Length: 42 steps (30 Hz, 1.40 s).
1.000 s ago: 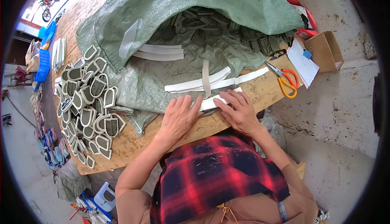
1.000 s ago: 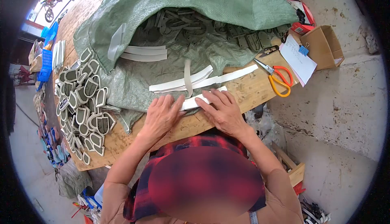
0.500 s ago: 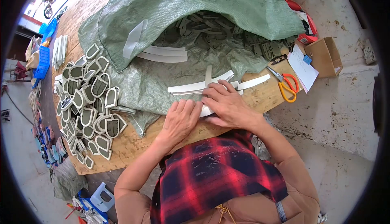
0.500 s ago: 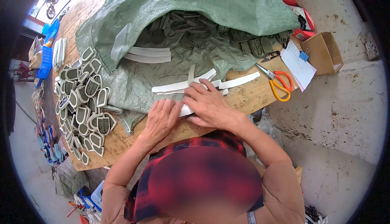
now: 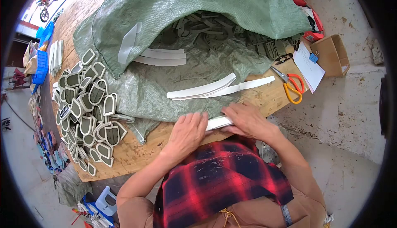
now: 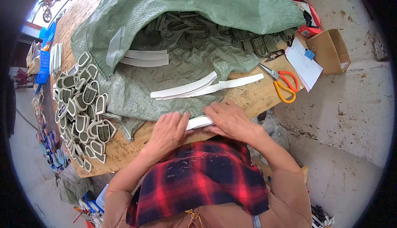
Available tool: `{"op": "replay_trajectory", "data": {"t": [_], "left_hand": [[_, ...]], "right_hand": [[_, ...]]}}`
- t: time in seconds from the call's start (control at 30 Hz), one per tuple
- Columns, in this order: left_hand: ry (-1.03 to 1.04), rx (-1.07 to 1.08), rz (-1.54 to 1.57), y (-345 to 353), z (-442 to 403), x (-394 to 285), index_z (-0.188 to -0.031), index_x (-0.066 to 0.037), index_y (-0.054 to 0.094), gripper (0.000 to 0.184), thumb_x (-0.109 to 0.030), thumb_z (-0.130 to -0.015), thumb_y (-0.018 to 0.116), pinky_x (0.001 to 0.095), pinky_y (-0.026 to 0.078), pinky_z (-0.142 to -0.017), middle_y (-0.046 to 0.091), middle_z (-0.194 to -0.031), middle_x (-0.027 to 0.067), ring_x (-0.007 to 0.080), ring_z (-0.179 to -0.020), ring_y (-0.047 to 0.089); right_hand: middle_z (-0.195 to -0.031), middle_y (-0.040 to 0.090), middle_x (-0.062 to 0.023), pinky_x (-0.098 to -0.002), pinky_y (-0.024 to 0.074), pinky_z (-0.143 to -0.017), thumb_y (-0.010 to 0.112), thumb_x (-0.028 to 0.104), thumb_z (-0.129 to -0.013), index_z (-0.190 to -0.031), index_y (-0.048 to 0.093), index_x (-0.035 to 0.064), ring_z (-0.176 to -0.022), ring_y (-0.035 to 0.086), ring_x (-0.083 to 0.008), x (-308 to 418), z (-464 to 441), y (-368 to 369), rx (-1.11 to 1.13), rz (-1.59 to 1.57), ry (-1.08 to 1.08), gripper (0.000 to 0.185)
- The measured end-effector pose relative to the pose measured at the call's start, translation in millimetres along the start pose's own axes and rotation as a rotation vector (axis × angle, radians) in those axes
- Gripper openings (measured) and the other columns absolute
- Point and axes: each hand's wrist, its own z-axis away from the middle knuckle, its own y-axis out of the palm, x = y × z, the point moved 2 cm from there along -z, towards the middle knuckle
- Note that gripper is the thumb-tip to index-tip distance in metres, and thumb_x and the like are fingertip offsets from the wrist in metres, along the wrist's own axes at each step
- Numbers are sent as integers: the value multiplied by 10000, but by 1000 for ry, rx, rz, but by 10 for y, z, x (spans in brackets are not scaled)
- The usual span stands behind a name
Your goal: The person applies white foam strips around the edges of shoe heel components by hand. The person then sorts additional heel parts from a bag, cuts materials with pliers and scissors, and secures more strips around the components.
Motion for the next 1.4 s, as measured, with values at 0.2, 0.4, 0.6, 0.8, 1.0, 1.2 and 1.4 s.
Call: {"op": "replay_trajectory", "data": {"t": [0.2, 0.4, 0.6, 0.8, 1.0, 1.2, 1.4], "left_hand": [[-11, 76, 120, -1, 176, -104, -1285, -11, 516, 556, -328, -848, 651, 341, 403, -686, 463, -850, 72, 219, -786, 507], [-54, -64, 16, 93, 314, -10, -1258, -105, 574, 514, -351, -817, 670, 345, 398, -716, 513, -947, 39, 200, -854, 514], [-32, -175, 90, -143, 303, 50, -1149, -90, 625, 461, -322, -769, 741, 347, 423, -732, 573, -1011, 66, 204, -853, 549], [-105, -300, 95, -265, -267, 578, -1112, -42, 581, 449, -270, -764, 750, 425, 432, -747, 588, -972, 113, 316, -904, 548], [-116, -64, 220, -175, -402, 823, -1010, -39, 556, 394, -283, -764, 743, 442, 436, -769, 558, -923, 139, 352, -906, 542], [-56, -52, 245, -177, -429, 778, -986, -31, 486, 346, -228, -812, 710, 458, 448, -733, 556, -868, 159, 377, -856, 558], [-164, 13, 342, -377, -176, 456, -981, -30, 430, 317, -209, -869, 666, 464, 454, -671, 563, -858, 188, 397, -805, 586]], "right_hand": [[-904, 529, -89, -390, 433, -747, 720, 270, -773, -1024, 556, 79, -886, 573, -273, -6, 188, 38, 74, -13, -18, 356], [-1062, 585, -83, -418, 420, -855, 743, 351, -766, -1151, 580, 83, -967, 556, -273, -32, 218, 156, -128, 39, -35, 496], [-1008, 627, -113, -376, 466, -843, 742, 262, -785, -1043, 634, 28, -942, 592, -297, -92, 214, -169, -338, -66, 63, 364], [-1027, 608, -139, -392, 478, -847, 695, 103, -764, -1063, 607, -2, -967, 593, -303, 1, -614, 4, -268, 183, -62, 328], [-930, 540, -110, -383, 455, -823, 619, 93, -756, -980, 593, 2, -912, 555, -284, -85, -723, 71, -219, 209, -164, 243], [-962, 532, -113, -413, 413, -837, 629, 210, -845, -1013, 586, 21, -949, 527, -303, -131, -740, -20, -155, 39, -99, 256], [-912, 553, -114, -421, 389, -866, 543, 248, -947, -987, 585, 42, -938, 542, -291, -84, -691, -79, -92, -55, -129, 214]]}}
